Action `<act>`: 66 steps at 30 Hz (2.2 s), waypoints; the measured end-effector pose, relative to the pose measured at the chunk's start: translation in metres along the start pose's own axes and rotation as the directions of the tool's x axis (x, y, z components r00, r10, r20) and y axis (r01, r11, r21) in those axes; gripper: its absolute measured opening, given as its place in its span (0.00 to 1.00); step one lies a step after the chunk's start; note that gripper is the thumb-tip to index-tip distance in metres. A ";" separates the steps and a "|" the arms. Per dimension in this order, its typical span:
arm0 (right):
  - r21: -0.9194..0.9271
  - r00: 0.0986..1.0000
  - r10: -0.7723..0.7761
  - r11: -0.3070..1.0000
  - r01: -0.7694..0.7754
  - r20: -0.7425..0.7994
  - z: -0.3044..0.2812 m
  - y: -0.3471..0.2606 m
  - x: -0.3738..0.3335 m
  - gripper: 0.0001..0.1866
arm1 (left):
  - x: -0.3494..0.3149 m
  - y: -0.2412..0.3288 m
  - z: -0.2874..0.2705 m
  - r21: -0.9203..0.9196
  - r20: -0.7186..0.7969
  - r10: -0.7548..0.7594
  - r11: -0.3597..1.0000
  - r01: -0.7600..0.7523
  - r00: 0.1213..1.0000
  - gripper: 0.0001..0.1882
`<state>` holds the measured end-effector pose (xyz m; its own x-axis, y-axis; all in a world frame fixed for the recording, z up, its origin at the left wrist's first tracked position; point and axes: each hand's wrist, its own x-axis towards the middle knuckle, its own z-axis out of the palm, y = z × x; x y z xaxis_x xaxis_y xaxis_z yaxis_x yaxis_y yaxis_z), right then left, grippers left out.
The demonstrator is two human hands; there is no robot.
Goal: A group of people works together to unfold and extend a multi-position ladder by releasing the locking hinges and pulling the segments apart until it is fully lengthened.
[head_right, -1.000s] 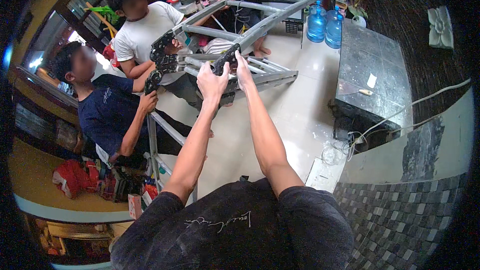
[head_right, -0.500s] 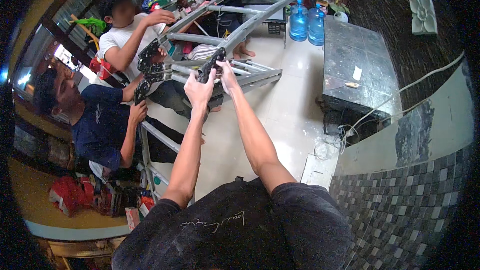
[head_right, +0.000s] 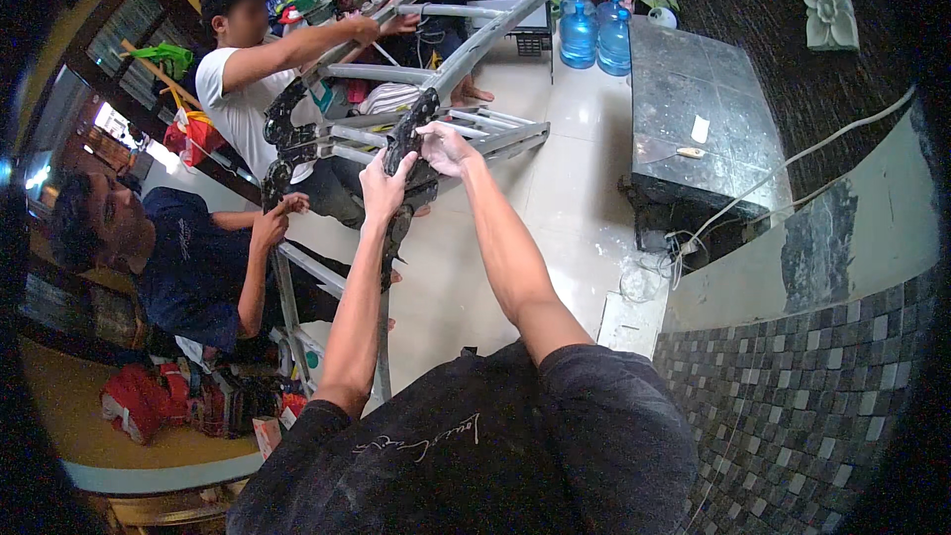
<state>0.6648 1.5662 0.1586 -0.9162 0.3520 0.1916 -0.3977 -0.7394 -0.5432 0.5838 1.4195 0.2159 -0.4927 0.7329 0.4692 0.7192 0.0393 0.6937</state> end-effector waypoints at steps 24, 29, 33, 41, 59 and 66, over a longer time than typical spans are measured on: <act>0.020 0.999 -0.011 1.000 0.012 -0.033 0.001 -0.004 0.006 0.08 | 0.003 0.004 0.003 -0.012 0.030 -0.020 1.000 0.021 0.999 0.21; -0.023 0.994 0.022 0.999 -0.025 -0.108 0.003 -0.002 -0.002 0.10 | 0.002 0.002 0.004 -0.049 -0.011 -0.004 0.999 0.003 1.000 0.21; -0.267 0.968 -0.105 0.963 0.041 -0.228 0.002 -0.005 -0.004 0.17 | 0.001 0.001 0.002 -0.028 0.007 -0.017 0.999 0.017 1.000 0.20; -0.977 0.694 -0.696 -0.208 0.051 0.184 -0.014 0.008 -0.010 0.32 | -0.003 0.006 -0.001 -0.062 -0.008 -0.010 0.998 0.010 1.000 0.20; -0.945 0.886 -0.427 -0.326 0.035 0.180 -0.006 0.008 -0.041 0.56 | -0.001 0.011 0.006 0.010 0.049 -0.002 1.000 0.001 0.999 0.22; -0.937 0.872 -0.431 -0.339 0.082 0.232 -0.008 0.004 -0.041 0.53 | -0.001 0.009 0.010 0.011 0.017 -0.022 1.000 0.022 1.000 0.22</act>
<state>0.7009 1.5535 0.1426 -0.6390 0.4923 0.5911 0.1056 0.8173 -0.5665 0.5958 1.4258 0.2158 -0.5003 0.7430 0.4447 0.7138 0.0631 0.6975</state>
